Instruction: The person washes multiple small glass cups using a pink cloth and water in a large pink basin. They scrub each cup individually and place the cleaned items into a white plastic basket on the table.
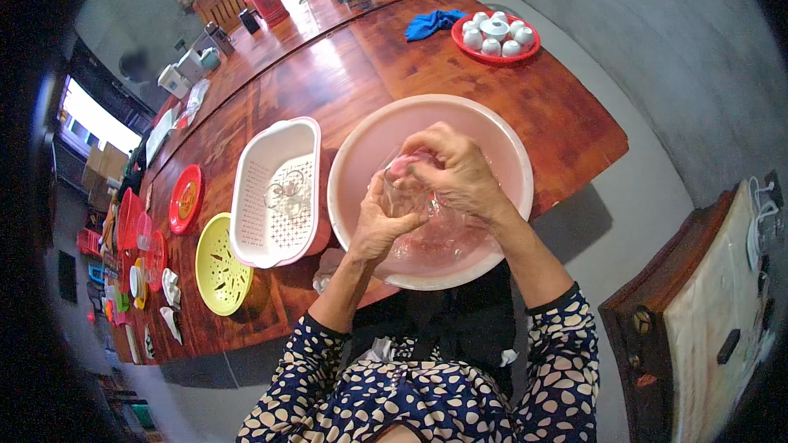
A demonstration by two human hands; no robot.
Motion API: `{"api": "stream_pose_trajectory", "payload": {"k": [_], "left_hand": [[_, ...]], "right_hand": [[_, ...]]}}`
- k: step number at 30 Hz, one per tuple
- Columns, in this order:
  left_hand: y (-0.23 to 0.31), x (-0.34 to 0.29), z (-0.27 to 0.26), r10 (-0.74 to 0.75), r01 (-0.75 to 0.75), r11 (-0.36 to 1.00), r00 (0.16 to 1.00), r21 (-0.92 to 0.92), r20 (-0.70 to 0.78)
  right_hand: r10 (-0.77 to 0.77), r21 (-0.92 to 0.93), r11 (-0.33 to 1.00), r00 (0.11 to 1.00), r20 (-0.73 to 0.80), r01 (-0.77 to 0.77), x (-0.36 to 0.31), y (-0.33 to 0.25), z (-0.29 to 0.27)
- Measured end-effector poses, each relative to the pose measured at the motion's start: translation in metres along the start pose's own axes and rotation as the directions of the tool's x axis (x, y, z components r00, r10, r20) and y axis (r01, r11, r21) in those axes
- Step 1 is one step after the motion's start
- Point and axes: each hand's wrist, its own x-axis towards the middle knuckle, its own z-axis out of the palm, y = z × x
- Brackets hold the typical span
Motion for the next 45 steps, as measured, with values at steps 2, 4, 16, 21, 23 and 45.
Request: {"api": "stream_pose_trajectory", "payload": {"k": [2,4,16,21,23,45], "left_hand": [[-0.002,0.001,-0.001,0.065,-0.068,0.992,0.997,0.103,0.031],[-0.009,0.001,-0.007,0.118,-0.128,0.958,0.991,0.256,0.055],[-0.023,-0.003,-0.008,0.091,-0.089,0.968,0.996,0.233,0.002],[-0.016,-0.003,-0.001,0.097,-0.109,0.98,0.992,0.164,0.075],[-0.014,-0.002,0.001,0.104,-0.111,0.989,0.993,0.103,0.063],[-0.005,-0.006,-0.005,0.0,0.001,0.995,1.0,0.102,-0.008]], "right_hand": [[-0.092,-0.238,0.963,0.986,0.139,0.123,0.003,0.001,-0.004],[-0.077,-0.311,0.944,0.989,0.129,0.114,0.001,0.001,-0.006],[0.122,-0.206,0.976,0.955,0.271,-0.066,-0.016,-0.012,-0.02],[0.248,0.163,0.956,0.969,0.002,-0.245,-0.013,-0.004,0.007],[0.111,0.001,0.994,0.991,-0.073,-0.111,-0.017,0.001,0.018],[0.231,0.278,0.944,0.959,-0.166,-0.179,-0.027,0.022,0.013]]}}
